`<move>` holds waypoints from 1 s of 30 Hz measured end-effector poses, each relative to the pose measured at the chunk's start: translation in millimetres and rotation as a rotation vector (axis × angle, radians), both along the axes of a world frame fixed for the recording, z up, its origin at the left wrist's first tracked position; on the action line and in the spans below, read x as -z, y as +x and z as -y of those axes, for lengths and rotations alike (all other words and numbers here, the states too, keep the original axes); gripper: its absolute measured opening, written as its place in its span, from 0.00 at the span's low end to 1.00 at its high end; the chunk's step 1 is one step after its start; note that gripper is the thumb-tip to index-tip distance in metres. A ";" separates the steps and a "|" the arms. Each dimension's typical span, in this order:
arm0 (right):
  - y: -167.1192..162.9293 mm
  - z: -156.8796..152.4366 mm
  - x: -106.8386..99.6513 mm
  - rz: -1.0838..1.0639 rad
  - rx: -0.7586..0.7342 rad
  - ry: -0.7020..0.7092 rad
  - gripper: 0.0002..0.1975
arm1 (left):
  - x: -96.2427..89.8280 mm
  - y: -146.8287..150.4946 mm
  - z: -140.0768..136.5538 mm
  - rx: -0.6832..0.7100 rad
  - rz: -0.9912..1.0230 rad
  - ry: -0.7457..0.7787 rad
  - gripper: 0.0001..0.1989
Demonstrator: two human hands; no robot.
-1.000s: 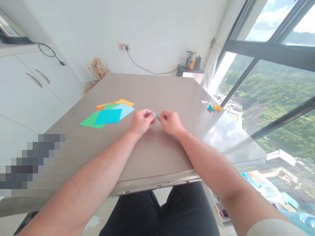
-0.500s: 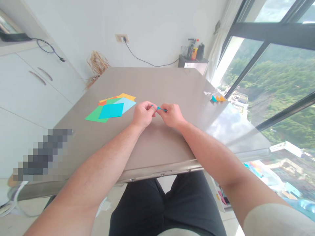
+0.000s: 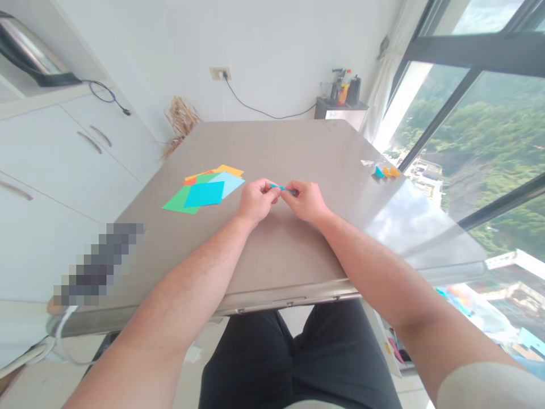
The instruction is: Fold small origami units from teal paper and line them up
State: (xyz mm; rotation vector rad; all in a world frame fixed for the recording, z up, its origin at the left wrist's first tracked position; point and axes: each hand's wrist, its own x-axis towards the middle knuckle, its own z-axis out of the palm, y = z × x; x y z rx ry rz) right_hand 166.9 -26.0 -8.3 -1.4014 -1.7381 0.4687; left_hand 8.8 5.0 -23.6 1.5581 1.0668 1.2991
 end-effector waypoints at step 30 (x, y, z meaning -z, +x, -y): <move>7.8 0.1 5.4 -0.083 -0.040 0.082 0.09 | -10.2 -1.1 3.0 -0.060 0.201 -0.075 0.11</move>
